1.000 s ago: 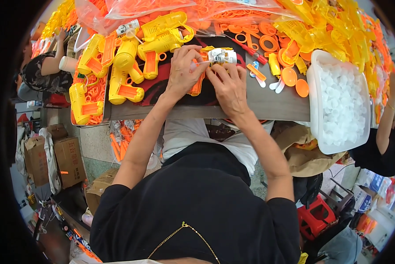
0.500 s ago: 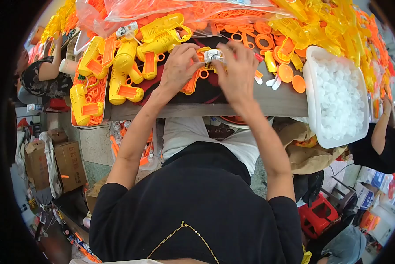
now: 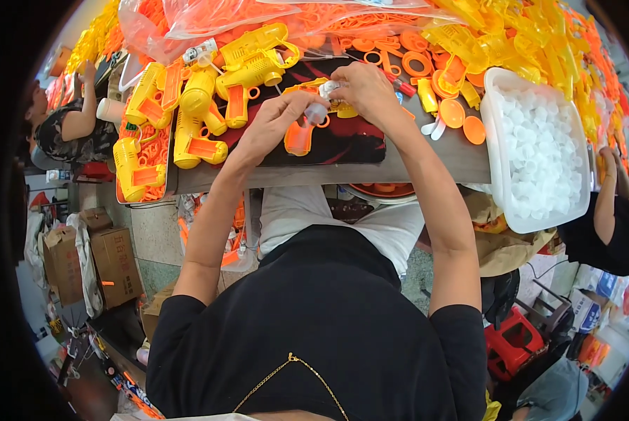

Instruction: Assembling plastic toy dart blasters by snapping together various orange and yellow components.

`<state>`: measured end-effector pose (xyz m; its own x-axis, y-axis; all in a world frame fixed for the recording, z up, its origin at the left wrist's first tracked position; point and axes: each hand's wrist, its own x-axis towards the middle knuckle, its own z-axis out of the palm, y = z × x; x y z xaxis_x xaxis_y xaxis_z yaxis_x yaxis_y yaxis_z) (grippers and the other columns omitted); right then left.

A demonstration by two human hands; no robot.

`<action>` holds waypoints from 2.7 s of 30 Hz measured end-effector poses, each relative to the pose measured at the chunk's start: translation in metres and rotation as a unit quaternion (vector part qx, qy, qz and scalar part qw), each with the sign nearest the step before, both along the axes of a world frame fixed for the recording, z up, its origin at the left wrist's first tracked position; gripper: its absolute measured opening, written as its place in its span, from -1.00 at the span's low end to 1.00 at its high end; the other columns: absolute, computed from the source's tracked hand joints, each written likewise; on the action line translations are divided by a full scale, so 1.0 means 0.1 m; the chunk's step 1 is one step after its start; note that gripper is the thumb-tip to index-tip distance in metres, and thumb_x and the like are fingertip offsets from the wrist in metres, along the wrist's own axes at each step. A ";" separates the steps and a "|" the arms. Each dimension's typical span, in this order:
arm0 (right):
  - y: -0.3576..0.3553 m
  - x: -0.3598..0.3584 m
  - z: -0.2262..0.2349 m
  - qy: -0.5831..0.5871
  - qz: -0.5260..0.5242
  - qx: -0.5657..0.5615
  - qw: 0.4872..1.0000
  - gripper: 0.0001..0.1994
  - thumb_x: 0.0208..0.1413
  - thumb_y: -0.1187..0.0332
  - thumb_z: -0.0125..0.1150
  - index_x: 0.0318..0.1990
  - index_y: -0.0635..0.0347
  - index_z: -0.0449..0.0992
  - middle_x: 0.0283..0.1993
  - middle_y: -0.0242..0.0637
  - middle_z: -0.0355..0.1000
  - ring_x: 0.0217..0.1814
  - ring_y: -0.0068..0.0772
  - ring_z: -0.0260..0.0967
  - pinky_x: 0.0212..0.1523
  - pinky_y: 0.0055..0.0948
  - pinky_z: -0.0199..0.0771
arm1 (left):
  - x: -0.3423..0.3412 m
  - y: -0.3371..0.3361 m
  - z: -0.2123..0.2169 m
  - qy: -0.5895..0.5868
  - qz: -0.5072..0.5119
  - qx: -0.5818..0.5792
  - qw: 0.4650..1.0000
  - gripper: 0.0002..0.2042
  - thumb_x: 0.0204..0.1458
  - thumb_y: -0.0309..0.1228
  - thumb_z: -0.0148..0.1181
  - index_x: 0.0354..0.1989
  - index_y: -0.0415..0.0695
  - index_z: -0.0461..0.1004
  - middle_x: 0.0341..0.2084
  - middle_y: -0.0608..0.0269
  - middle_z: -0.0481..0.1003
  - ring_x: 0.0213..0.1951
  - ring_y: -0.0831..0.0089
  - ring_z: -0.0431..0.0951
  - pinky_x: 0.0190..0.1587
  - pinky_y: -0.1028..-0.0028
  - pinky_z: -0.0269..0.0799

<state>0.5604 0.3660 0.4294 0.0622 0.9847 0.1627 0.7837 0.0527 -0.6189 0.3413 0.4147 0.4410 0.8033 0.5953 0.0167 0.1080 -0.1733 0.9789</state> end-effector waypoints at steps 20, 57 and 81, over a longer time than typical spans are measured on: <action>0.21 0.12 -0.22 -0.123 0.022 0.022 0.992 -0.68 -0.21 0.26 0.39 -0.29 0.25 0.57 -0.30 0.01 0.51 -0.18 0.06 0.52 -0.17 -0.07 0.50 | 0.23 -0.35 -0.05 0.023 0.055 0.159 0.985 -0.67 0.12 -0.49 0.25 0.08 -0.22 0.54 -0.01 0.12 0.59 -0.14 0.40 0.59 0.00 0.41 0.48; 0.29 0.13 -0.08 -0.013 0.014 -0.083 0.996 -0.62 -0.21 0.28 0.49 -0.18 0.22 0.62 -0.15 -0.06 0.58 -0.04 -0.04 0.54 -0.03 -0.19 0.52 | 0.28 -0.09 -0.34 0.021 0.027 0.566 0.823 -0.80 0.07 -0.44 0.24 -0.12 -0.05 0.62 -0.17 0.35 0.61 -0.04 0.28 0.50 0.10 0.28 0.25; -0.07 -0.10 -0.04 -0.053 -0.008 -0.018 0.998 -0.67 0.05 0.24 0.35 -0.05 0.15 0.54 -0.09 -0.12 0.45 0.11 -0.05 0.37 0.11 -0.18 0.36 | 0.17 -0.13 -0.32 0.045 0.075 0.554 0.828 -0.64 -0.02 -0.50 0.23 0.01 -0.19 0.52 0.09 0.14 0.41 0.13 0.14 0.39 0.19 0.17 0.33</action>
<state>0.5506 0.3593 0.4258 0.0634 0.9891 0.1327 0.8450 0.0176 -0.5345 0.3579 0.4018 0.4088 0.7490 0.3480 0.5638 0.2745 -0.9375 0.2140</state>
